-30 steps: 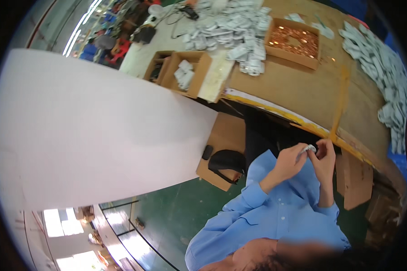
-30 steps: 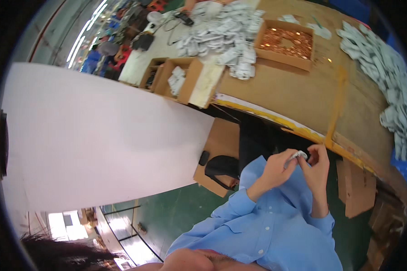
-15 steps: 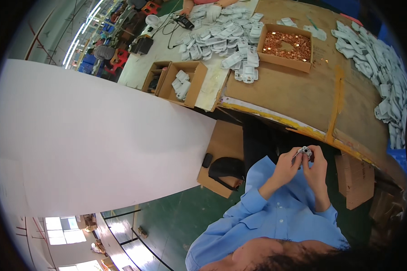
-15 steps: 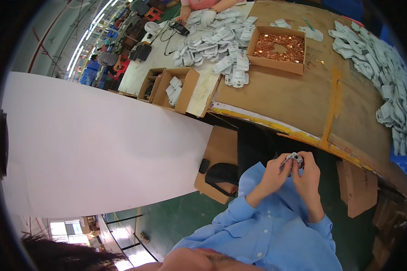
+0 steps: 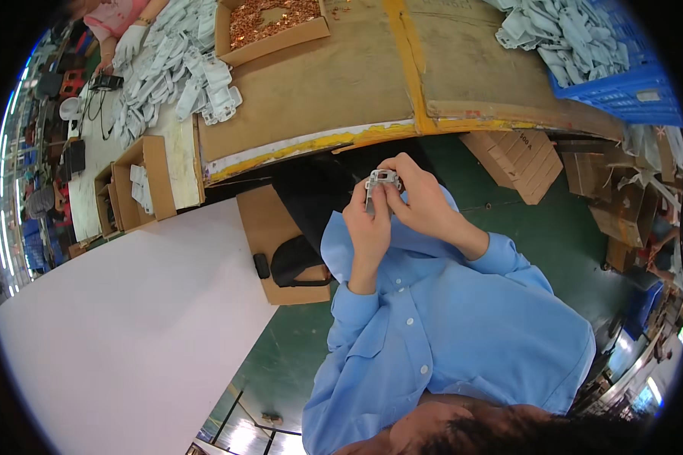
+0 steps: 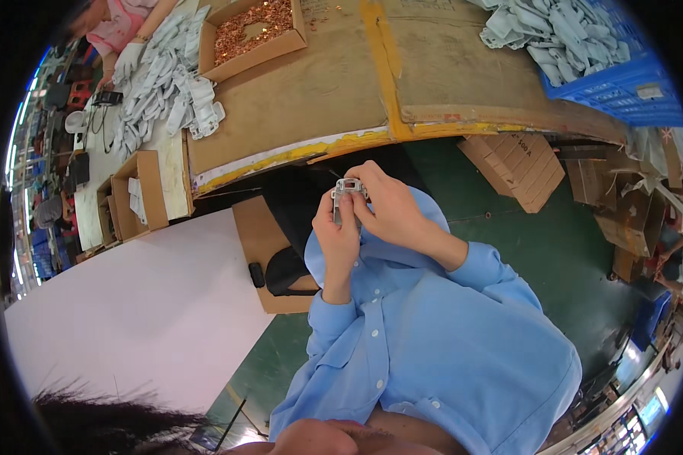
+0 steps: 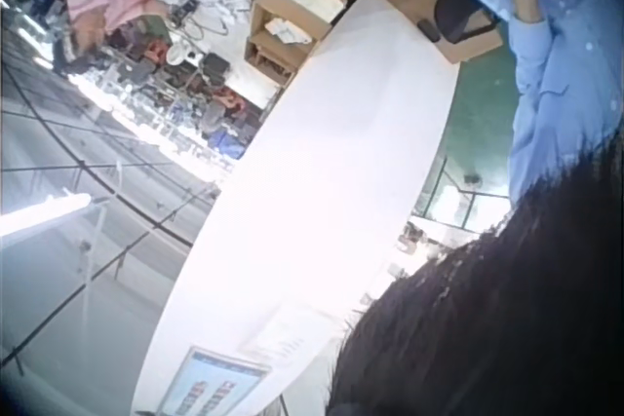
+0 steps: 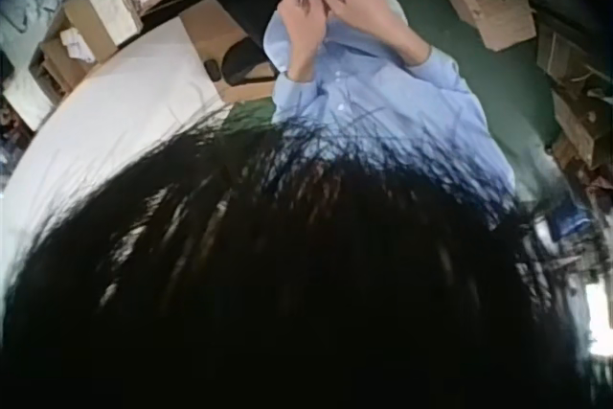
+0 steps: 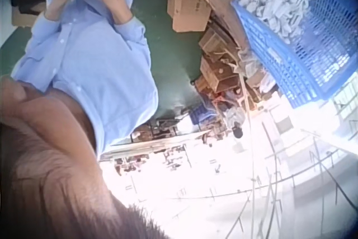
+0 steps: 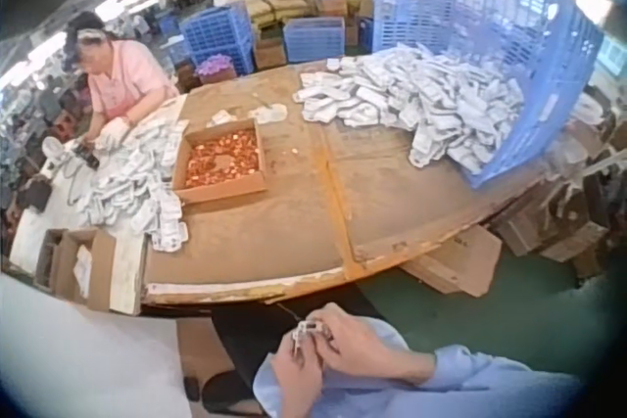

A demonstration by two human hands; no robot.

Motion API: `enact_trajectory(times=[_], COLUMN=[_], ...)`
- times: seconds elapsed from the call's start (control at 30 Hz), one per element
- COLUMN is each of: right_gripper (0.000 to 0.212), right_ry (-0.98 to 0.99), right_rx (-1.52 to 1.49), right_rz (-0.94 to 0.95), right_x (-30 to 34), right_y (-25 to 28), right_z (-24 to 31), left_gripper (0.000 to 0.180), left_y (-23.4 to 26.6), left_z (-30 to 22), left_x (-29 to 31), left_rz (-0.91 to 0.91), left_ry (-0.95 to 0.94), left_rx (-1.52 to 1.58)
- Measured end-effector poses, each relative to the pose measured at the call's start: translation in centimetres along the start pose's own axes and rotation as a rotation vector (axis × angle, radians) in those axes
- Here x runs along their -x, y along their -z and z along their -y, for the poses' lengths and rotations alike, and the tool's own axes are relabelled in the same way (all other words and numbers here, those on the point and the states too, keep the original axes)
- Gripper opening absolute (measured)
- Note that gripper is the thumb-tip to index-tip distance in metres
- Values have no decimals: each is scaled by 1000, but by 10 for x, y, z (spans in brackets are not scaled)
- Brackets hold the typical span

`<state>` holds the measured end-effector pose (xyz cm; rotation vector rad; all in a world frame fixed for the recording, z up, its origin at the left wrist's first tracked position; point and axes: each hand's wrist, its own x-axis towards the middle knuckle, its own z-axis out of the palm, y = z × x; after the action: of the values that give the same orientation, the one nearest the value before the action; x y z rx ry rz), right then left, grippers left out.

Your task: Manually assemble electronic components by inserting copper contacts into plastic housings at a factory workbench.

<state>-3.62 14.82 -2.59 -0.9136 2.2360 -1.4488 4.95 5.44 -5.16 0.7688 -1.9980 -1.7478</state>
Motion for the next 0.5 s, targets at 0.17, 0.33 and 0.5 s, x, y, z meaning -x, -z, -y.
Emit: enact_trajectory(times=[0.17, 0.33, 0.5], right_gripper=[24, 22, 24], right_ry=[-20, -14, -106], right_rx=[-46, -66, -169], right_rz=[17, 31, 106], right_x=[-3, -6, -8], right_y=[1, 0, 3], right_z=[5, 0, 5], left_gripper=[22, 22, 21], left_y=[2, 3, 5], left_z=[0, 0, 2], left_x=[1, 0, 1], left_rz=[-4, -18, -12], left_ry=[11, 5, 47], left_rx=[22, 32, 64])
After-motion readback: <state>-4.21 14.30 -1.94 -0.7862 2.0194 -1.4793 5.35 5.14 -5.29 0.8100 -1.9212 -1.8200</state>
